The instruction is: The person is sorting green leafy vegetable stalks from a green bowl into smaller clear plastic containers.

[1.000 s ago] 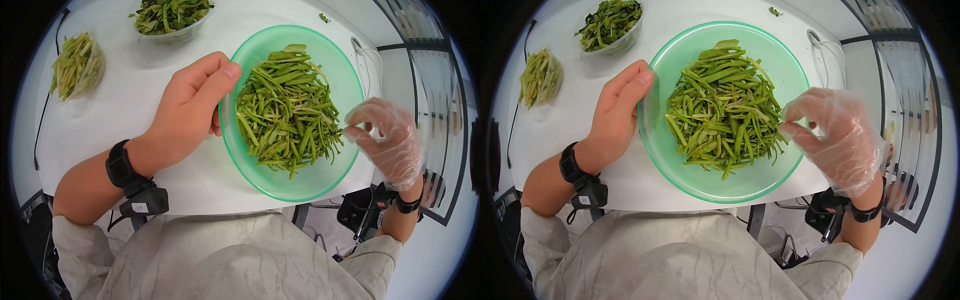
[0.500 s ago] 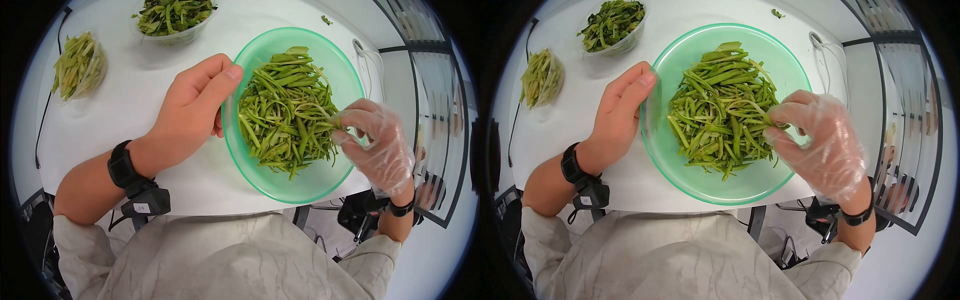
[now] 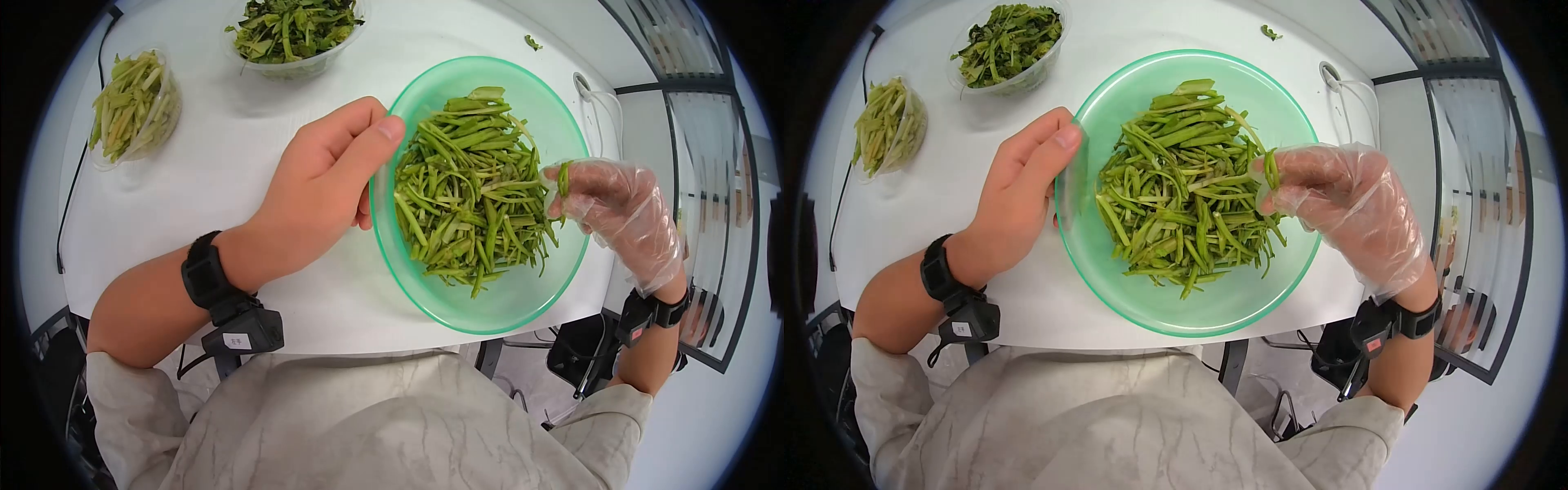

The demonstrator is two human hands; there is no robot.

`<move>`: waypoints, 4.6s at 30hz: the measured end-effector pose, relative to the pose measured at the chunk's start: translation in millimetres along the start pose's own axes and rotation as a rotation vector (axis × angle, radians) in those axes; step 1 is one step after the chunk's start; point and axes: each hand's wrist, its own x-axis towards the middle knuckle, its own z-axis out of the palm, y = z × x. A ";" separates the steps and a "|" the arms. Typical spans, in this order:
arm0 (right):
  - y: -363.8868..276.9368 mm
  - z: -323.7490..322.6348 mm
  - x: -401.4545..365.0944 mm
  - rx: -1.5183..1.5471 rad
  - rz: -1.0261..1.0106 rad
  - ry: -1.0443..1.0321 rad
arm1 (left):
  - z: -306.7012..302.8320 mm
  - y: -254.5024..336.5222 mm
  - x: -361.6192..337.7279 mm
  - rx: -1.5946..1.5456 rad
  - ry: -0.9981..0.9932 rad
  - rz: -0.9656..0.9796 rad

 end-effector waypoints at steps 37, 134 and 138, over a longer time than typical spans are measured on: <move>-42.1 35.9 90.5 -1.214 -1.210 0.241 | 1.2 4.2 -2.4 -0.012 -0.024 -0.003; -24.1 43.3 73.0 -1.120 -0.882 0.299 | -0.2 -0.9 -0.7 0.009 -0.015 0.001; -18.8 47.5 73.7 -1.168 -0.787 0.200 | 0.9 -1.6 -0.9 0.002 0.001 0.009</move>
